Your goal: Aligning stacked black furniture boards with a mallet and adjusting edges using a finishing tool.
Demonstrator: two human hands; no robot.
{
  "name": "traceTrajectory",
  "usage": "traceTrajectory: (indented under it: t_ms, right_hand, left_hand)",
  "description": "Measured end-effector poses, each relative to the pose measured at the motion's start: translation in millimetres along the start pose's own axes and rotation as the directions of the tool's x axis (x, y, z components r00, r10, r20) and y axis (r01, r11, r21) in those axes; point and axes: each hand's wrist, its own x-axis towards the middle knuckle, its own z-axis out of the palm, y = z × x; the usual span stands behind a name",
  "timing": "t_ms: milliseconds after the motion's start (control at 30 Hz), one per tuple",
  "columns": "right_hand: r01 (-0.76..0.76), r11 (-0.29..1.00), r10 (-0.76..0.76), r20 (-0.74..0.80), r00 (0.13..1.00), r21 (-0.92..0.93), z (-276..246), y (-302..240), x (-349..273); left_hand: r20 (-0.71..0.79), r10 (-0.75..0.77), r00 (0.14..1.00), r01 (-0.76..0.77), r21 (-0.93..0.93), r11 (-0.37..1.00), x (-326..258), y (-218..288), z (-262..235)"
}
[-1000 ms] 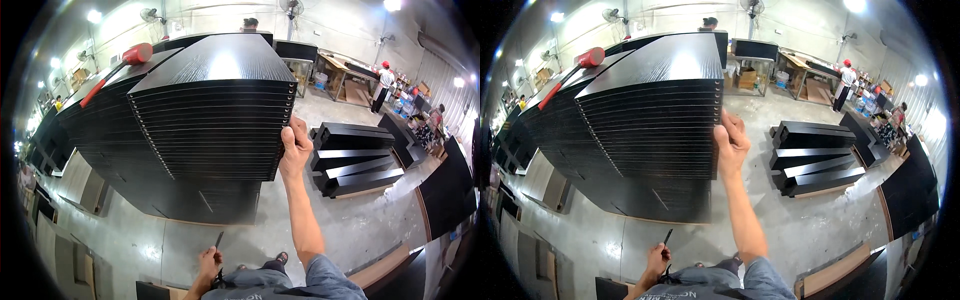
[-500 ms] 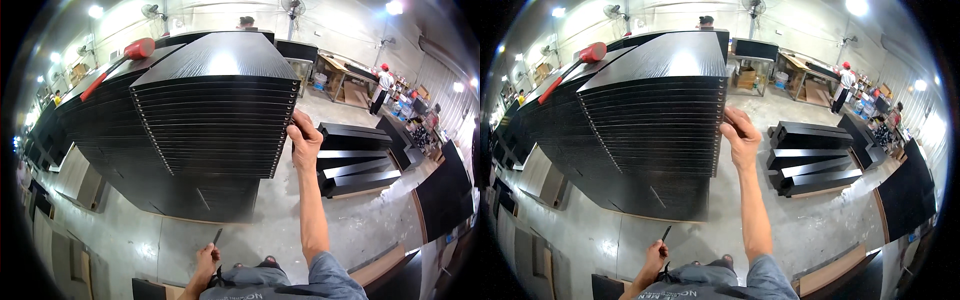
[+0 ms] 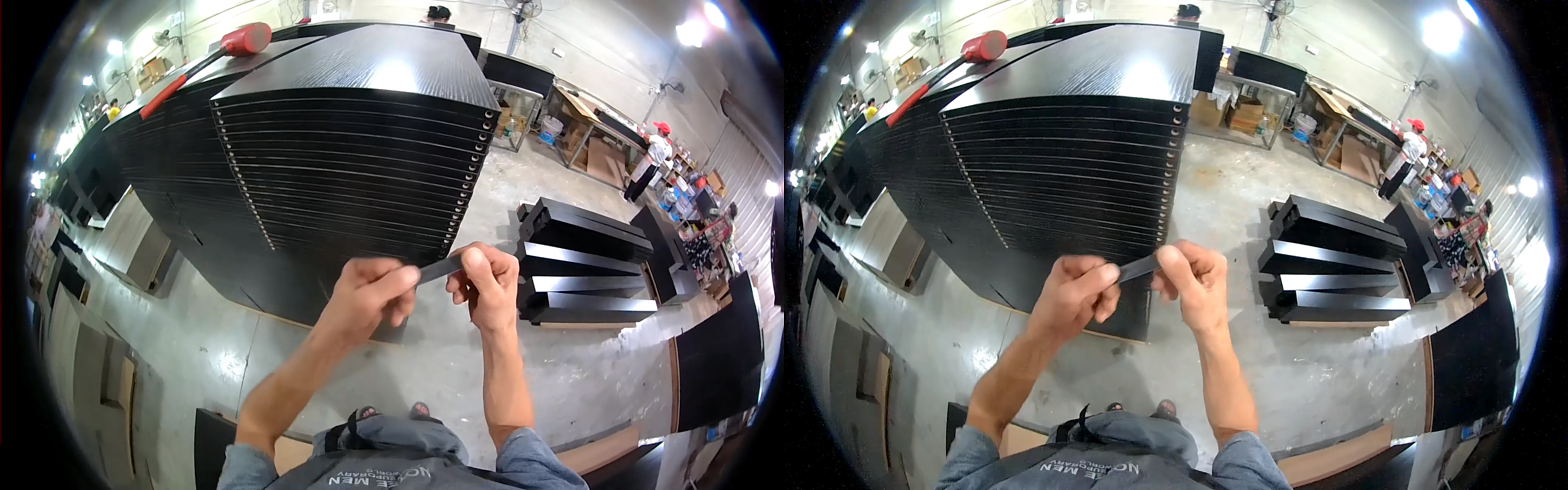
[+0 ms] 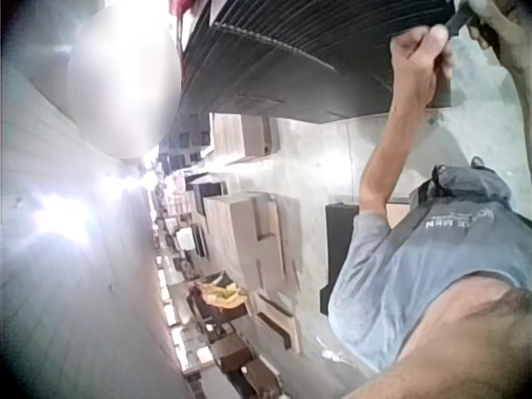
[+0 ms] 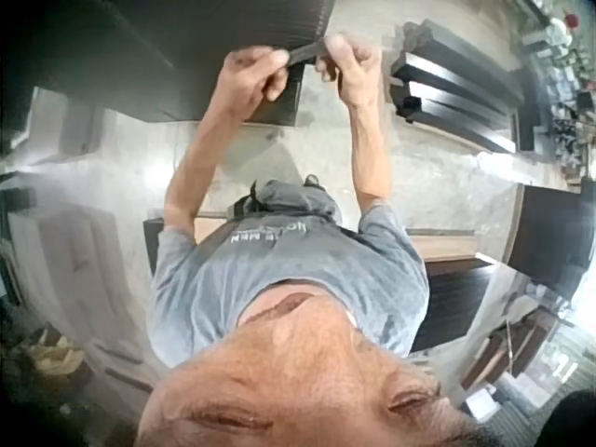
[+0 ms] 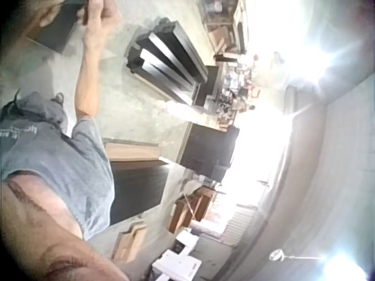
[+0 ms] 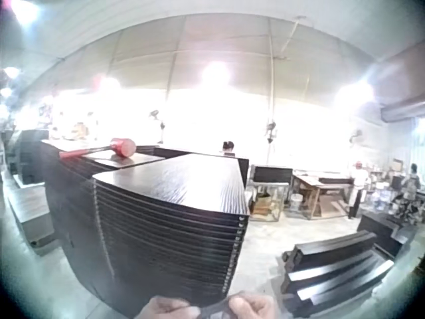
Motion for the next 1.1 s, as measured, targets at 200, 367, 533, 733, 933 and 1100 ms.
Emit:
traceTrajectory:
  t_ms: [200,367,533,733,933,1100]
  right_hand:
    - [-0.040,0.995,0.052,-0.127,0.991,0.091,8.8,-22.8,17.8]
    - [-0.028,0.995,0.047,-0.196,0.980,0.098,14.9,-36.3,41.4]
    - [-0.028,0.995,0.047,-0.211,0.976,0.092,21.0,-35.2,54.9]
    - [-0.045,0.994,0.069,-0.258,0.964,0.096,24.1,-21.6,45.7]
    - [-0.061,0.994,0.082,-0.268,0.960,0.086,29.3,-37.1,49.8]
    - [-0.129,0.956,0.196,-0.248,0.949,0.262,22.1,-0.5,27.6]
  left_hand:
    - [-0.062,-0.009,0.998,0.007,-0.035,0.999,35.6,22.2,26.9]
    - [-0.222,0.099,0.970,-0.141,-0.183,0.973,49.7,30.4,44.7]
    - [-0.344,0.168,0.924,-0.245,-0.193,0.950,59.6,34.1,48.8]
    - [-0.379,0.161,0.911,-0.237,-0.165,0.957,63.3,22.9,45.7]
    - [-0.383,0.226,0.896,-0.299,-0.141,0.944,64.9,33.6,51.1]
    - [-0.409,0.158,0.899,-0.219,-0.104,0.970,54.2,1.1,40.4]
